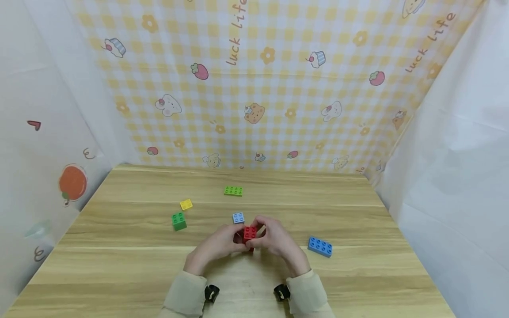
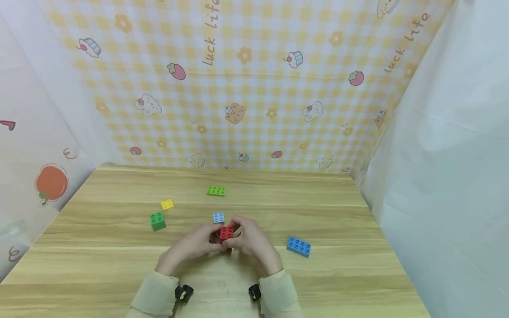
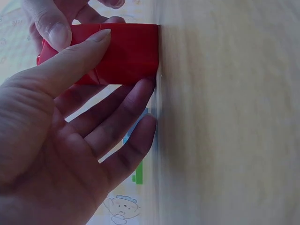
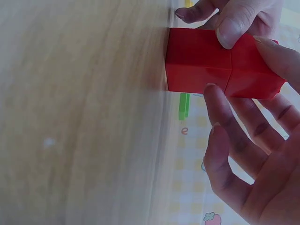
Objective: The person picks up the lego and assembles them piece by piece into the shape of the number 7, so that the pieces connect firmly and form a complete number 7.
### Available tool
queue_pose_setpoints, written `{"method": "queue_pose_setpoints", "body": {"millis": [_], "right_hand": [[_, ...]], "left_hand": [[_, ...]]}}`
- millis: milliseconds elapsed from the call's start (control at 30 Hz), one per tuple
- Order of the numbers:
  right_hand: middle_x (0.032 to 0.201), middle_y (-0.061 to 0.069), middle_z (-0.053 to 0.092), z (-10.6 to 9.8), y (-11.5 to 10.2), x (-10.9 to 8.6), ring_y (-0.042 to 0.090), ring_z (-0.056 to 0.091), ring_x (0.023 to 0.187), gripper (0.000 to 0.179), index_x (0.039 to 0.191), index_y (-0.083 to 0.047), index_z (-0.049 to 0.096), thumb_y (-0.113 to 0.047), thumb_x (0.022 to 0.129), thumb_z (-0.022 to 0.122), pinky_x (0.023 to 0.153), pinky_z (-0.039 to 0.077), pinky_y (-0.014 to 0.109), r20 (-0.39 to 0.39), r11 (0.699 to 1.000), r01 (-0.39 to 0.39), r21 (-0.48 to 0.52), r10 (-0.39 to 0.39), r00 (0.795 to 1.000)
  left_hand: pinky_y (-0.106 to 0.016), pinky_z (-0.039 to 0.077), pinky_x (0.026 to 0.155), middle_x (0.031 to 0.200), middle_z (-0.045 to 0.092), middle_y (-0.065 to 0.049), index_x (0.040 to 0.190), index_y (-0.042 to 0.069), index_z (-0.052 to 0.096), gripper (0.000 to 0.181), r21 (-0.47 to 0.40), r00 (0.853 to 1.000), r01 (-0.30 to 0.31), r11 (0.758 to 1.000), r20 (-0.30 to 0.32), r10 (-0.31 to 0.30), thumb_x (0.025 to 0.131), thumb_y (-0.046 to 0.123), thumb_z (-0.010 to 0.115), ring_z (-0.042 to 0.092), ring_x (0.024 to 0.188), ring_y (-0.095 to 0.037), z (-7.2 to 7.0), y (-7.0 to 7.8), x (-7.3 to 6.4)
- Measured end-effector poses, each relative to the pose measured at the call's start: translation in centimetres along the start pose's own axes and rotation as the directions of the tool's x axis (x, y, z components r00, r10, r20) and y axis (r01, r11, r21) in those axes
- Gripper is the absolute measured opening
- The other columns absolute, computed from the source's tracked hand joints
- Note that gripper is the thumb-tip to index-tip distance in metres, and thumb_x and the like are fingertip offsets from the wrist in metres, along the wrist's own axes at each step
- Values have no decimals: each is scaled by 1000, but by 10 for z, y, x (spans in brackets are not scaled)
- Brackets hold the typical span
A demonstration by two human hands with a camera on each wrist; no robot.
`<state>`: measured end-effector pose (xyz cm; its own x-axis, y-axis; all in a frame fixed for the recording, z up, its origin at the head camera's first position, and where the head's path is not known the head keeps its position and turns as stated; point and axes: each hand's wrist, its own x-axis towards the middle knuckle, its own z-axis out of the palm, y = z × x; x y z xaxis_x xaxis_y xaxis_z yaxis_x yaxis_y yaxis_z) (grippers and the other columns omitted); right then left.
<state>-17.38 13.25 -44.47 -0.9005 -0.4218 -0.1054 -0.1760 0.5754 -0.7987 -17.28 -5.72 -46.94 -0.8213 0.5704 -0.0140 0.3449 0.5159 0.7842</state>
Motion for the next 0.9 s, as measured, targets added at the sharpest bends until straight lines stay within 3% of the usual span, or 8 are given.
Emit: {"method": "queue_pose_setpoints", "body": {"millis": [200, 300, 433, 533, 667, 800, 900], "right_hand": [[86, -5, 55, 0, 1, 1, 20, 54, 71, 25, 83, -24, 55, -26, 69, 75, 58, 43, 31, 9, 1000, 8, 20, -8, 1000], [85, -5, 56, 0, 2, 2, 19, 54, 72, 25, 83, -23, 55, -26, 68, 75, 59, 43, 32, 10, 999, 14, 40, -14, 1000], [85, -6, 56, -1, 3, 2, 19, 55, 73, 26, 83, -24, 55, -27, 67, 76, 60, 43, 33, 19, 999, 17, 47, -18, 1000], [85, -6, 56, -1, 4, 2, 19, 54, 74, 27, 84, -24, 54, -27, 67, 76, 60, 43, 32, 24, 999, 19, 43, -20, 1000], [86, -5, 56, 0, 5, 3, 19, 53, 75, 28, 84, -24, 54, -25, 67, 76, 60, 43, 32, 25, 999, 20, 47, -21, 999], [85, -4, 56, 0, 6, 3, 19, 53, 76, 28, 84, -24, 54, -25, 66, 76, 62, 43, 33, 27, 998, 24, 51, -25, 999], [84, -3, 56, 1, 7, 3, 18, 52, 77, 29, 84, -23, 54, -26, 66, 76, 64, 42, 33, 27, 999, 31, 44, -32, 999]], "left_hand": [[-25, 44, 69, 86, 57, 11, 99, 24, 56, 24, -14, 1000, -6, 1000, 24, 6, 78, 28, 67, 54, 79, -9, -4, -1, -3], [-30, 44, 77, 99, 57, 9, 109, 23, 55, 35, -41, 999, 0, 999, 43, 2, 77, 31, 66, 54, 89, -14, -10, 0, -6], [-40, 40, 84, 119, 50, 0, 124, 17, 47, 54, -61, 998, 59, 996, 29, -57, 77, 37, 65, 48, 104, -22, -23, 6, -18], [-44, 39, 84, 124, 47, -5, 127, 15, 44, 59, -51, 992, 118, 992, -30, -120, 77, 40, 63, 45, 108, -25, -36, 10, -28], [-43, 41, 82, 122, 49, 1, 125, 21, 46, 59, -40, 974, 170, 985, -146, -174, 75, 47, 63, 46, 107, -21, -56, 8, -42], [-42, 40, 83, 120, 49, 7, 123, 25, 47, 55, -75, 956, 155, 985, -240, -169, 75, 46, 63, 47, 106, -18, -76, 0, -59], [-43, 41, 82, 121, 48, 5, 124, 24, 45, 54, -78, 946, 149, 986, -280, -165, 77, 46, 61, 46, 106, -20, -89, -8, -71]]}}
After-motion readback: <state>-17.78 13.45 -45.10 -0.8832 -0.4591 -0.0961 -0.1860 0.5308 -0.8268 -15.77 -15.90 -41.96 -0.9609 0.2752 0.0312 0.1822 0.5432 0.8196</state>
